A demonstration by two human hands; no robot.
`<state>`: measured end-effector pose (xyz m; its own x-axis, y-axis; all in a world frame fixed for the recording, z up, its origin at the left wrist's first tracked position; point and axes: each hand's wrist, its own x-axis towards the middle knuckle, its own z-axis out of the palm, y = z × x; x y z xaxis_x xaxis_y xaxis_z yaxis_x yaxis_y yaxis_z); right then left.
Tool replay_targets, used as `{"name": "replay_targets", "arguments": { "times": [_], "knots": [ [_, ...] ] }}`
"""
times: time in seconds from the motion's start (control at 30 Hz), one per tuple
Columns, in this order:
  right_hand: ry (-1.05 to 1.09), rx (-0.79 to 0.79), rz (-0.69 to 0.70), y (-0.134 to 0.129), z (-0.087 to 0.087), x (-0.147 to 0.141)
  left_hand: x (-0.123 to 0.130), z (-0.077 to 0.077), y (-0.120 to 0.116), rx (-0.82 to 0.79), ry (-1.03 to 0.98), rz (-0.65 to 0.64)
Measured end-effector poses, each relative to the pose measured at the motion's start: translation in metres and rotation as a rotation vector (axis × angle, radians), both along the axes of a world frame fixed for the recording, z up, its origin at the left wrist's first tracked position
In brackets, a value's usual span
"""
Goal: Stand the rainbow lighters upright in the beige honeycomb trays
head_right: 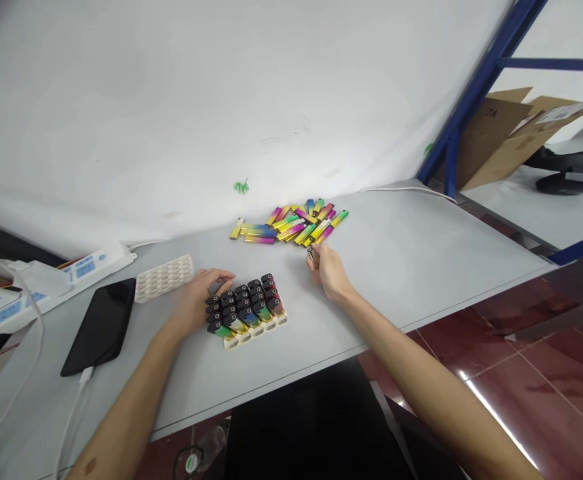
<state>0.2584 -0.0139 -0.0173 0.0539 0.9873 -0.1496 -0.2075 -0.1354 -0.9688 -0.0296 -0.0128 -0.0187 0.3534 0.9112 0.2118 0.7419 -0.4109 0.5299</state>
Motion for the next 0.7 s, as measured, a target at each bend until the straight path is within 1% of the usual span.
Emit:
{"name": "replay_targets", "arguments": {
  "times": [0.23, 0.6, 0.7],
  "knots": [
    [-0.003, 0.022, 0.033, -0.0018, 0.0007, 0.0002, 0.0006, 0.0009, -0.0007, 0.01, -0.01, -0.002],
    [-0.003, 0.012, -0.009, 0.0004, -0.0041, -0.0002, -0.0006, 0.0009, -0.0007, 0.017, -0.014, -0.013],
    [-0.071, 0.085, -0.019, 0.0016, -0.0065, -0.0001, -0.0009, 0.0007, -0.0009, 0.017, -0.027, -0.016]
  ]
}}
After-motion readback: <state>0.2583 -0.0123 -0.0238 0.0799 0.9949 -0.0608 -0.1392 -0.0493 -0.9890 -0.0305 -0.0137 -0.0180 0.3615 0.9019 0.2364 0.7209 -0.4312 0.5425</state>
